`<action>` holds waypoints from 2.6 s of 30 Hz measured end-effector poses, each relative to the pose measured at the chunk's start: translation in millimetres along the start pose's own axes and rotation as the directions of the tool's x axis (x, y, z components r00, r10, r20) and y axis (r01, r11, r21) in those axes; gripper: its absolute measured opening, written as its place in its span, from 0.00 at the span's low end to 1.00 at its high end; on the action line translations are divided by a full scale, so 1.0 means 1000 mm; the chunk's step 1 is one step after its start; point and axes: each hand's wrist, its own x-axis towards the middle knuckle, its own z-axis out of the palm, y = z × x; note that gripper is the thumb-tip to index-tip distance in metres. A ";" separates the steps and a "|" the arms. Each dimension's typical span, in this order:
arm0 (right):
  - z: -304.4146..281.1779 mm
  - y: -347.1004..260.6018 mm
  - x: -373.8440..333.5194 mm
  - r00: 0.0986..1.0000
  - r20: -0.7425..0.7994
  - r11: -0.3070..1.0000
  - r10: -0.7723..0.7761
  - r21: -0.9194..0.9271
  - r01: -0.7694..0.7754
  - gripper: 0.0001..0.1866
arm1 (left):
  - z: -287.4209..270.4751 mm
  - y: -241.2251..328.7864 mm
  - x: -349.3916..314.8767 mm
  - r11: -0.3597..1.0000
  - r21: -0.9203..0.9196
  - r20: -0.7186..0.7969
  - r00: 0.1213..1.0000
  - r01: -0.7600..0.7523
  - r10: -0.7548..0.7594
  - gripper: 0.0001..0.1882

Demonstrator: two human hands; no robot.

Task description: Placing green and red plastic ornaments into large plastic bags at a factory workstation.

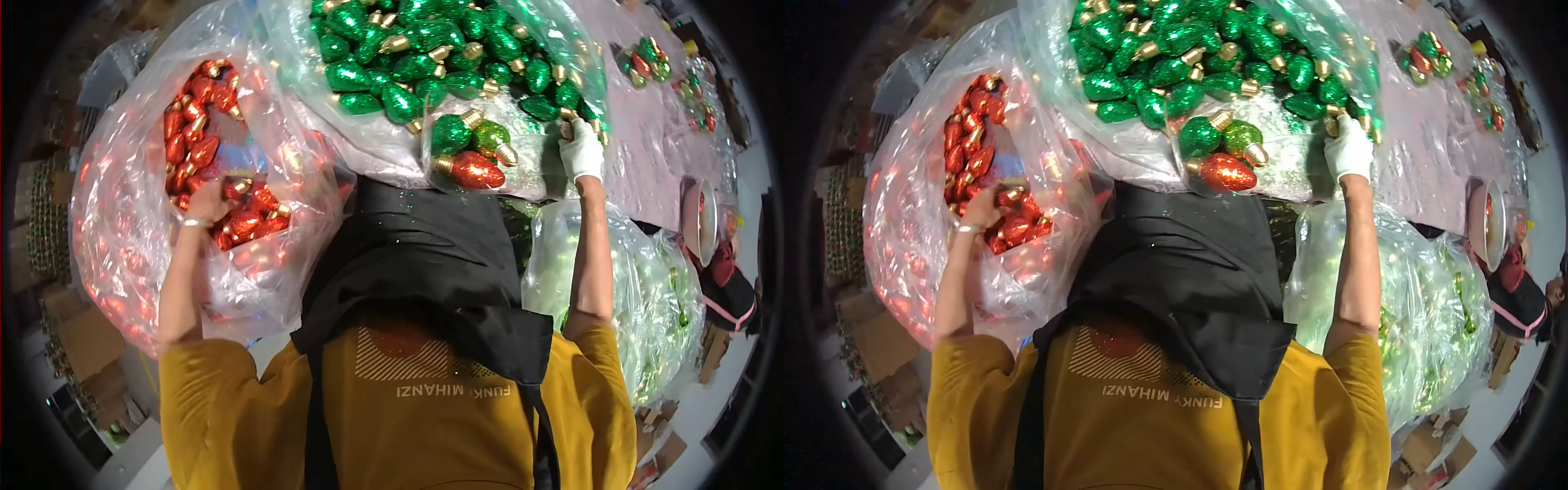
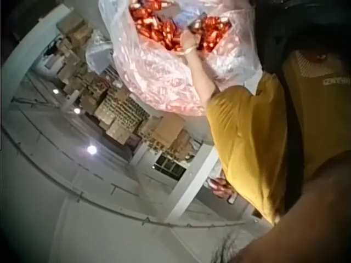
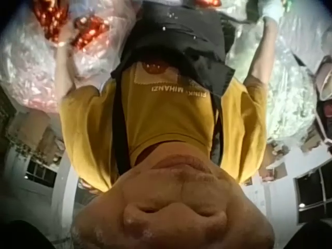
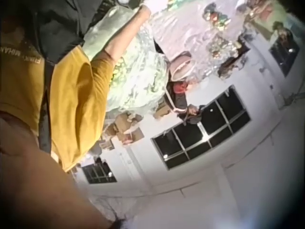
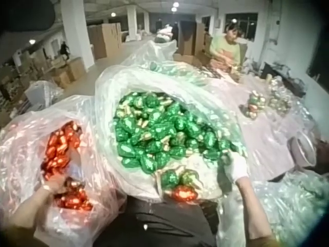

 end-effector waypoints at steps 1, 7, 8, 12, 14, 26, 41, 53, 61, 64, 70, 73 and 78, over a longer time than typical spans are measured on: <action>-0.016 -0.006 -0.001 1.000 -0.005 1.000 0.009 -0.008 -0.009 0.16 | -0.034 0.024 -0.016 0.999 0.020 -0.098 0.994 0.043 -0.041 0.30; -0.147 -0.108 -0.048 0.973 -0.158 0.343 0.169 0.935 0.092 0.18 | -0.193 0.236 -0.053 0.742 -0.440 -0.556 0.803 -0.505 0.217 0.28; -0.153 -0.122 -0.052 0.980 -0.146 0.263 0.135 0.959 0.106 0.18 | -0.203 0.270 -0.053 0.636 -0.558 -0.488 0.831 -0.533 0.268 0.28; -0.132 -0.128 -0.047 0.992 -0.077 0.139 0.100 0.988 0.063 0.17 | -0.188 0.347 0.011 0.439 -0.099 -0.627 0.399 -0.893 0.669 0.23; -0.125 -0.122 -0.047 0.995 -0.047 0.111 0.087 0.993 0.038 0.17 | -0.184 0.362 0.031 0.442 -0.083 -0.570 0.406 -0.893 0.714 0.23; -0.122 -0.138 -0.043 0.997 -0.037 0.641 -0.071 0.764 0.074 0.16 | -0.168 0.376 0.063 0.456 0.319 -0.423 0.306 -0.831 0.853 0.27; -0.135 -0.149 -0.030 0.938 -0.295 0.778 -0.183 0.540 0.322 0.12 | -0.178 0.369 0.072 0.608 0.108 -0.146 0.592 -0.787 0.792 0.19; -0.123 -0.153 -0.035 0.958 -0.190 0.846 -0.216 0.453 0.280 0.12 | -0.157 0.358 0.075 0.553 0.019 -0.420 0.496 -0.833 0.760 0.32; -0.131 -0.152 -0.001 0.981 -0.048 0.941 -0.187 0.278 0.193 0.18 | -0.161 0.366 0.082 0.395 0.194 -0.542 0.237 -0.898 0.806 0.32; -0.117 -0.146 0.006 0.984 -0.166 0.948 -0.064 0.299 0.112 0.21 | -0.163 0.369 0.081 0.370 0.045 -0.464 0.309 -0.928 0.830 0.28; -0.105 -0.145 0.016 0.990 -0.105 0.913 -0.098 0.387 0.132 0.21 | -0.161 0.371 0.080 0.555 -0.027 -0.515 0.487 -0.831 0.705 0.21; -0.107 -0.151 0.027 0.950 -0.252 0.901 -0.182 0.345 0.264 0.23 | -0.161 0.370 0.088 0.572 -0.083 -0.536 0.521 -0.816 0.664 0.20; -0.107 -0.149 0.039 0.930 -0.235 0.824 -0.283 0.437 0.361 0.28 | -0.159 0.368 0.088 0.537 -0.122 -0.562 0.504 -0.835 0.656 0.20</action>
